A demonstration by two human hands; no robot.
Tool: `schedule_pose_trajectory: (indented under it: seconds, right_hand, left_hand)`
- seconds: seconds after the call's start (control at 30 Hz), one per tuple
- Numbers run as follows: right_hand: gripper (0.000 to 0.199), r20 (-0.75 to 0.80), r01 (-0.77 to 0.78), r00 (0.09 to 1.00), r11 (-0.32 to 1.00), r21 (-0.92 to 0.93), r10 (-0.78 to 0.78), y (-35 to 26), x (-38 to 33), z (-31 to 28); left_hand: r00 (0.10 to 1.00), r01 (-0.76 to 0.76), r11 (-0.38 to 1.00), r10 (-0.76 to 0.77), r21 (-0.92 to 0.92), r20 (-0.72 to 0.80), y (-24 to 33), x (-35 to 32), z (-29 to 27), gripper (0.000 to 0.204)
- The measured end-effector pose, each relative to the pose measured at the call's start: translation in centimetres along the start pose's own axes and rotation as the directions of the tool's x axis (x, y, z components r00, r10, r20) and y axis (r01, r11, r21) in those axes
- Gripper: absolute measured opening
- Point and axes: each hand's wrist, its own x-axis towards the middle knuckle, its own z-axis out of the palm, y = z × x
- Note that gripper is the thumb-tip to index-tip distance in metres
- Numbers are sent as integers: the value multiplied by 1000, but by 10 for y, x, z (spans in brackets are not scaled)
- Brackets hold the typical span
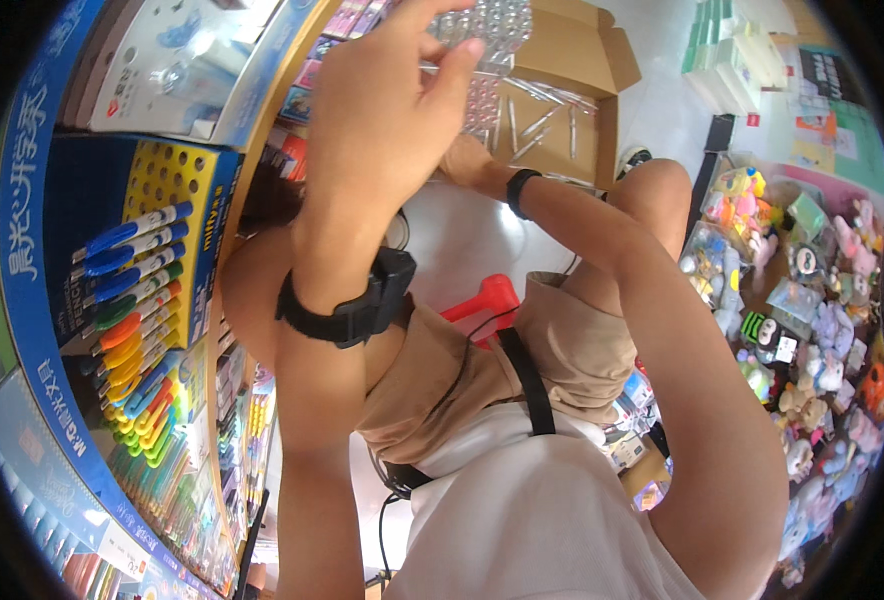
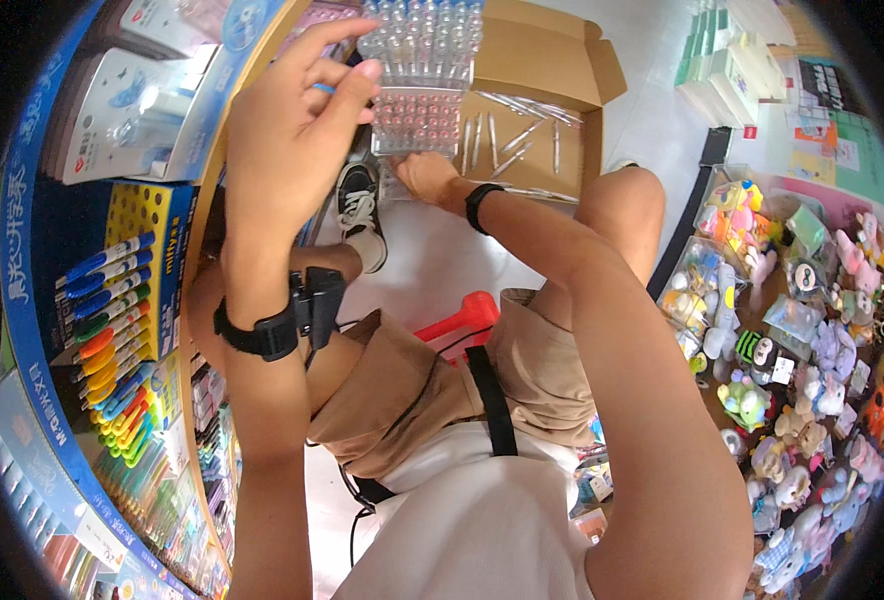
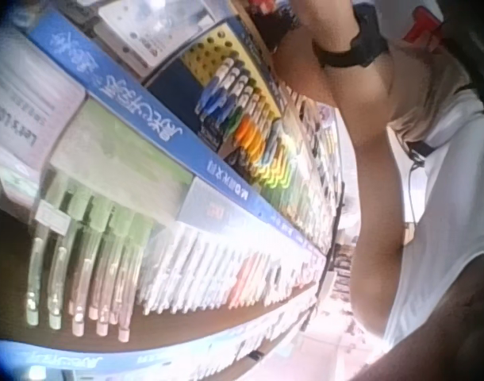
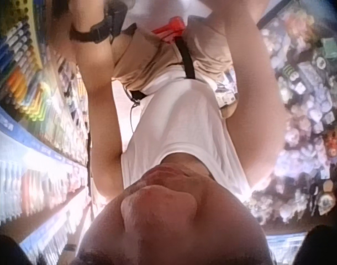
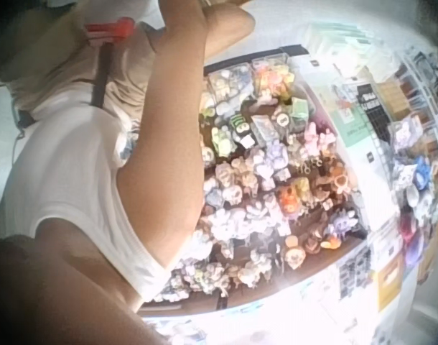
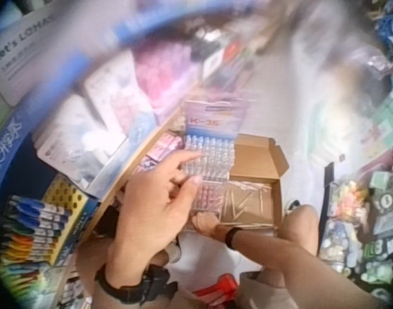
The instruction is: The person assembles pens by inserting ink refills into barrels and attaching caps while sitting in a stationery store aisle. They take pen components from a cardboard box and place completed pens into a plastic tray.
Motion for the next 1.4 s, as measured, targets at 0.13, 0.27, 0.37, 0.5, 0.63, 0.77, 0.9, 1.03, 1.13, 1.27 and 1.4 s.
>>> schedule_pose_trajectory:
  seconds: [0.13, 0.27, 0.37, 0.5, 0.63, 0.77, 0.9, 1.03, 1.13, 1.27, 1.4]
  right_hand:
    - [40, 130, -96, 987, 995, 18, 93, -11, -36, -52]
    - [28, 289, -286, 917, 958, -4, 275, 24, -96, -52]
    - [21, 374, -415, 836, 909, -47, 401, 70, -159, -27]
    - [25, 484, -509, 710, 848, -150, 512, 128, -210, -13]
    - [25, 373, -750, 572, 650, -124, 731, 184, -240, -10]
    - [24, 158, -880, 450, 406, 246, 879, 195, -221, 34]
    - [22, 272, -843, 503, 535, -56, 821, 193, -203, 46]
    - [24, 346, -831, 469, 539, -139, 813, 194, -181, 46]
    - [29, 365, -816, 517, 575, -63, 774, 205, -188, 49]
    - [37, 477, -841, 461, 540, -34, 748, 214, -194, 53]
    - [36, 510, -828, 447, 556, -76, 735, 208, -195, 54]
  left_hand:
    - [1000, -7, 998, 6, 55, 10, 2, 0, 2, 31]
    - [993, -113, 976, 105, 184, 51, 2, 0, 8, 29]
    - [990, -135, 963, 119, 233, 80, 4, -1, 13, 30]
    - [984, -178, 944, 163, 279, 76, -1, -6, 14, 29]
    - [977, -194, 977, 183, 93, 108, 2, -4, 25, 29]
    - [985, -80, 985, 56, 151, 161, 13, -6, 25, 30]
    - [977, -40, 990, 10, 138, 214, 10, -6, 36, 32]
    - [939, 86, 995, -95, 42, 331, 5, -11, 42, 32]
    - [904, 123, 991, -132, 48, 406, 9, -10, 46, 31]
    - [898, 114, 993, -118, 36, 424, 15, -8, 49, 28]
    - [893, 166, 986, -153, 8, 422, 12, -8, 51, 26]
